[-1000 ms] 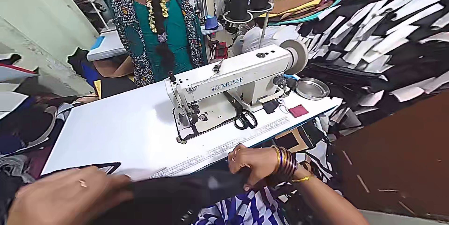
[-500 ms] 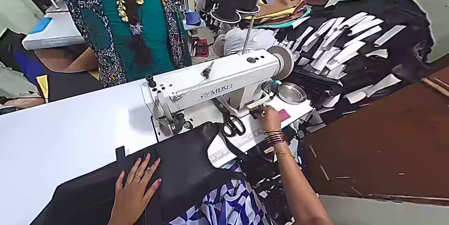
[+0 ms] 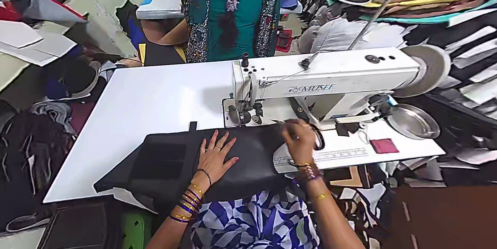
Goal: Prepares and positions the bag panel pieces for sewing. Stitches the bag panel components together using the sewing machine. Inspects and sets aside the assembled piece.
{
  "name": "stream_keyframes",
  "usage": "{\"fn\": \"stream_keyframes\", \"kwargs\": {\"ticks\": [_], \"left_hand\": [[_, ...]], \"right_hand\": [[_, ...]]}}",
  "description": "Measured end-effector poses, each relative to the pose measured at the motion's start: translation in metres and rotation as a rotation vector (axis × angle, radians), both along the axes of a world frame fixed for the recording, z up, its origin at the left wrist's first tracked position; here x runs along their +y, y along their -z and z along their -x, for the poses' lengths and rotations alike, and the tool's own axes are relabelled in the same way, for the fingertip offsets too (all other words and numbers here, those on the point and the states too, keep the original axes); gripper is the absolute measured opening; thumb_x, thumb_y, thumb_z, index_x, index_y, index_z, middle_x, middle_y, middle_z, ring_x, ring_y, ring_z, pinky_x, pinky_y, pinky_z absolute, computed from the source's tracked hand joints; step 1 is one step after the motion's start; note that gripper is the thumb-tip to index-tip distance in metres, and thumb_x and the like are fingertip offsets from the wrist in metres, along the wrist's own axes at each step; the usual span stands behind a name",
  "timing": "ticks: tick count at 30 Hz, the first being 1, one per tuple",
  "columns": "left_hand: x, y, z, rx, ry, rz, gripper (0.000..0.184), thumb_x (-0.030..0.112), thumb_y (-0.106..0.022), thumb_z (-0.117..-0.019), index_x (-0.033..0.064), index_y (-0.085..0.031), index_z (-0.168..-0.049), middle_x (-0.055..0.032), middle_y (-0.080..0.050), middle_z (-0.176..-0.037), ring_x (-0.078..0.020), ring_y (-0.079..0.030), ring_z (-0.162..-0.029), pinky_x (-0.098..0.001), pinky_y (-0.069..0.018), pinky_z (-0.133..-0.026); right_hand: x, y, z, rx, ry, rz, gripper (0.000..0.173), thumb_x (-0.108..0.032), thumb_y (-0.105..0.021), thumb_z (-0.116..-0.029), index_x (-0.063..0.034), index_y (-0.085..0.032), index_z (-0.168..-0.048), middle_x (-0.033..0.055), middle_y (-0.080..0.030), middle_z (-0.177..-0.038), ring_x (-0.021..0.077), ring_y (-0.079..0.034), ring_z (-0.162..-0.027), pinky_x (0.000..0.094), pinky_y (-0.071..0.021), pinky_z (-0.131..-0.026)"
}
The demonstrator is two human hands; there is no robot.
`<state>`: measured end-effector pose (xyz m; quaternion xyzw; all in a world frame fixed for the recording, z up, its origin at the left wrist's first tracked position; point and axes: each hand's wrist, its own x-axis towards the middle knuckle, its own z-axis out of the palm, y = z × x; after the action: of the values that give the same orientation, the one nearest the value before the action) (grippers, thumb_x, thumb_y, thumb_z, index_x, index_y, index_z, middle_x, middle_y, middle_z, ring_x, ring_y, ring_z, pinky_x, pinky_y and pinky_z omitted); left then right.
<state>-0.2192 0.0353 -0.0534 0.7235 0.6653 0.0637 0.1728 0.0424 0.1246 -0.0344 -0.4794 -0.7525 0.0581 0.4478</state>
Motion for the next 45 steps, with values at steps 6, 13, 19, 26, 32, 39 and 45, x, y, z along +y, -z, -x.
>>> {"fn": "stream_keyframes", "kwargs": {"ticks": [6,13,19,26,32,39,45], "left_hand": [[-0.038,0.014,0.011,-0.003,0.005,-0.206,0.065,0.06,-0.043,-0.0991,0.0269,-0.048,-0.154,-0.004,-0.038,-0.164,-0.0433,-0.023,-0.154,-0.0742,-0.0156,-0.115],[-0.033,0.014,0.024,-0.079,0.1,-0.173,0.067,0.061,-0.047,-0.0979,0.0239,-0.05,-0.153,-0.0053,-0.039,-0.164,-0.0427,-0.022,-0.155,-0.0668,-0.0173,-0.12],[-0.031,0.016,0.029,-0.114,0.112,-0.193,0.067,0.061,-0.041,-0.0999,0.0223,-0.049,-0.154,-0.0055,-0.04,-0.163,-0.0435,-0.024,-0.154,-0.0678,-0.0189,-0.119],[0.006,0.012,0.042,-0.185,0.092,-0.174,0.065,0.055,-0.042,-0.1026,0.0171,-0.048,-0.155,-0.0043,-0.041,-0.162,-0.0397,-0.023,-0.155,-0.0669,-0.0162,-0.121],[0.023,0.005,0.04,-0.108,0.042,-0.064,0.062,0.052,-0.044,-0.1033,0.0202,-0.045,-0.156,-0.0031,-0.034,-0.166,-0.0372,-0.014,-0.158,-0.0636,-0.0096,-0.123],[0.04,-0.004,0.043,-0.123,0.074,0.025,0.066,0.051,-0.045,-0.1044,0.0189,-0.034,-0.161,-0.0038,-0.025,-0.17,-0.0349,-0.005,-0.159,-0.0611,-0.0042,-0.124],[-0.043,-0.029,0.095,-0.24,-0.239,-0.653,0.067,0.053,-0.051,-0.0991,0.0082,-0.053,-0.149,-0.0192,-0.041,-0.16,-0.0478,-0.022,-0.153,-0.0739,-0.0129,-0.117]], "right_hand": [[0.029,0.038,0.081,-0.409,-0.404,-0.022,0.015,0.002,-0.061,-0.0891,0.0106,-0.072,-0.083,0.0261,-0.073,-0.097,0.0443,-0.072,-0.092,0.0523,-0.0586,-0.078],[0.023,0.033,0.064,-0.311,-0.336,0.035,0.017,0.0,-0.062,-0.09,0.0075,-0.076,-0.094,0.0231,-0.075,-0.106,0.0409,-0.073,-0.1,0.0533,-0.0582,-0.088],[0.009,0.002,-0.012,-0.455,-0.06,0.514,0.049,-0.033,-0.08,-0.0871,0.0035,-0.072,-0.119,0.0305,-0.069,-0.112,0.0528,-0.06,-0.111,0.0694,-0.0402,-0.098],[0.05,0.0,-0.018,-0.08,-0.182,0.464,0.016,-0.011,-0.075,-0.09,0.0041,-0.068,-0.089,0.012,-0.063,-0.07,0.0193,-0.058,-0.062,0.0426,-0.0478,-0.062],[0.08,0.008,0.006,-0.23,-0.025,0.556,0.02,-0.015,-0.078,-0.0897,0.0039,-0.073,-0.088,0.0248,-0.07,-0.08,0.0441,-0.068,-0.08,0.0658,-0.0476,-0.076],[0.086,-0.001,0.015,-0.301,0.072,0.602,0.03,-0.024,-0.073,-0.0955,0.004,-0.073,-0.105,0.0301,-0.071,-0.096,0.0505,-0.068,-0.096,0.0691,-0.0477,-0.085],[0.048,0.001,-0.05,-0.402,0.118,0.36,0.035,-0.026,-0.072,-0.0946,0.001,-0.074,-0.117,0.0413,-0.055,-0.133,0.0642,-0.049,-0.124,0.0798,-0.0363,-0.097]]}}
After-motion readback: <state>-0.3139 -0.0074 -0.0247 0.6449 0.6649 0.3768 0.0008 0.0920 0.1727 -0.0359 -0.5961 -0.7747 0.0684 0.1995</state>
